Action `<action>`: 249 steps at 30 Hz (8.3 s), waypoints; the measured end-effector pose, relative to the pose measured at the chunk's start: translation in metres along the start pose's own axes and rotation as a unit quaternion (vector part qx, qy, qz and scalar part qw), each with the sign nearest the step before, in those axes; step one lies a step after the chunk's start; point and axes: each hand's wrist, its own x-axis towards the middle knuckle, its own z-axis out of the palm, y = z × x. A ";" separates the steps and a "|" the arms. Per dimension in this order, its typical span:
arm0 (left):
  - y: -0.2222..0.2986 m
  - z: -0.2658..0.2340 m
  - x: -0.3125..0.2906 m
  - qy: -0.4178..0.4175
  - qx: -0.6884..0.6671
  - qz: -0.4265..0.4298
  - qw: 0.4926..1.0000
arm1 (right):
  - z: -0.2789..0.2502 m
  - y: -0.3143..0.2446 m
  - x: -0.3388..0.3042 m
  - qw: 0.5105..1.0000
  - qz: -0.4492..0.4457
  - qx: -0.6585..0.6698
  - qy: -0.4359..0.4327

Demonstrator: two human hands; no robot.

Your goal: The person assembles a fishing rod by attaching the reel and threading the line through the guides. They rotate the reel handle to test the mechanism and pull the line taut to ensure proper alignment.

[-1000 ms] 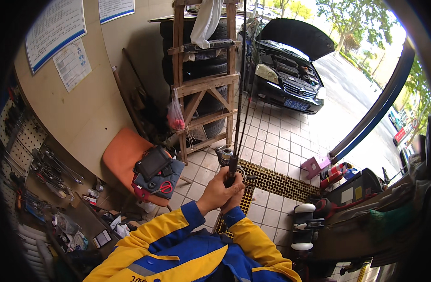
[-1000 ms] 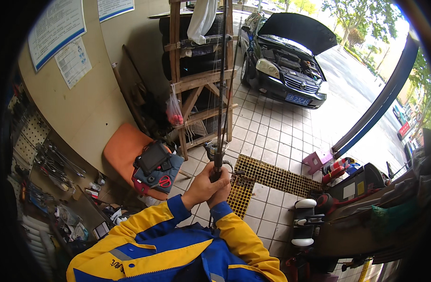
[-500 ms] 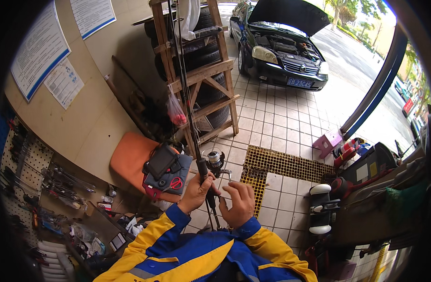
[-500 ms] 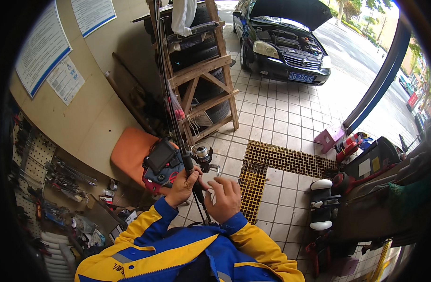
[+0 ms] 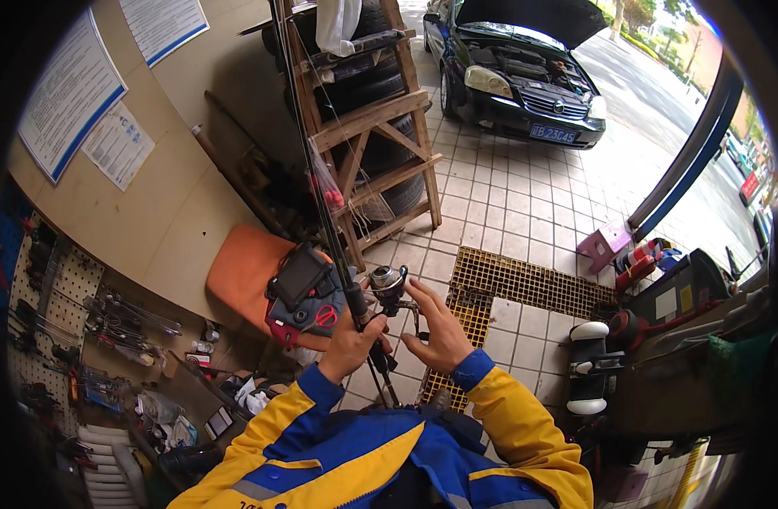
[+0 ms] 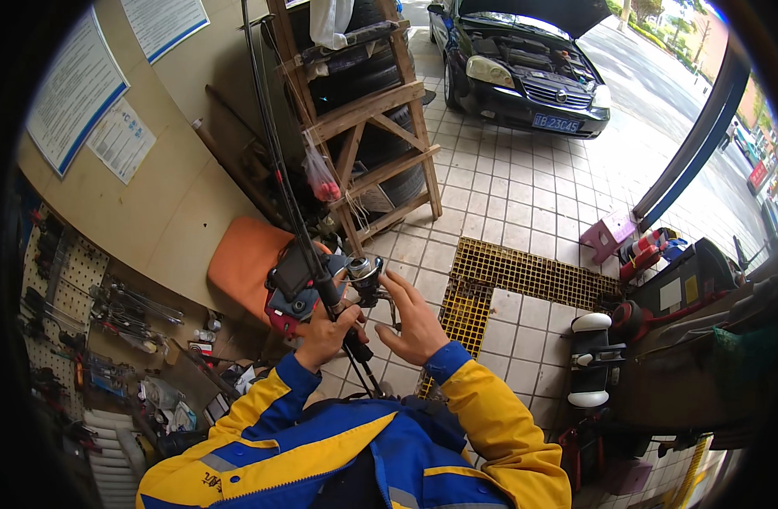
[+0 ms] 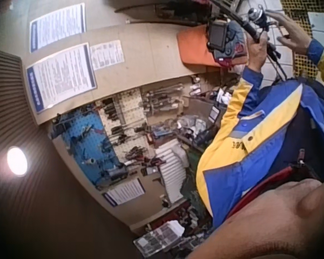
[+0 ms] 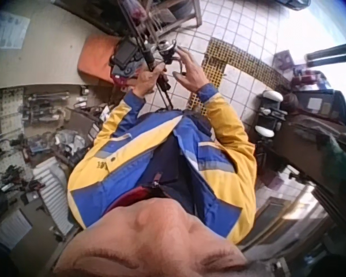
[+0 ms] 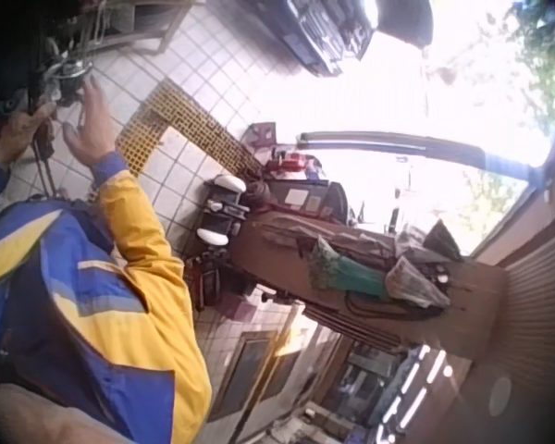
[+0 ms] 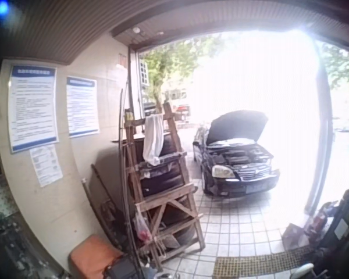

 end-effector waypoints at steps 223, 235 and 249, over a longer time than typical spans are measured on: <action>0.017 0.042 0.009 0.062 0.091 0.068 0.992 | -0.028 0.025 0.026 0.895 0.235 0.379 -0.007; 0.011 0.036 0.017 0.138 0.005 0.026 0.990 | -0.045 0.032 0.002 0.849 0.217 0.479 -0.052; 0.007 0.039 0.009 0.155 0.008 0.029 0.987 | -0.028 0.037 -0.009 0.912 0.171 0.372 0.035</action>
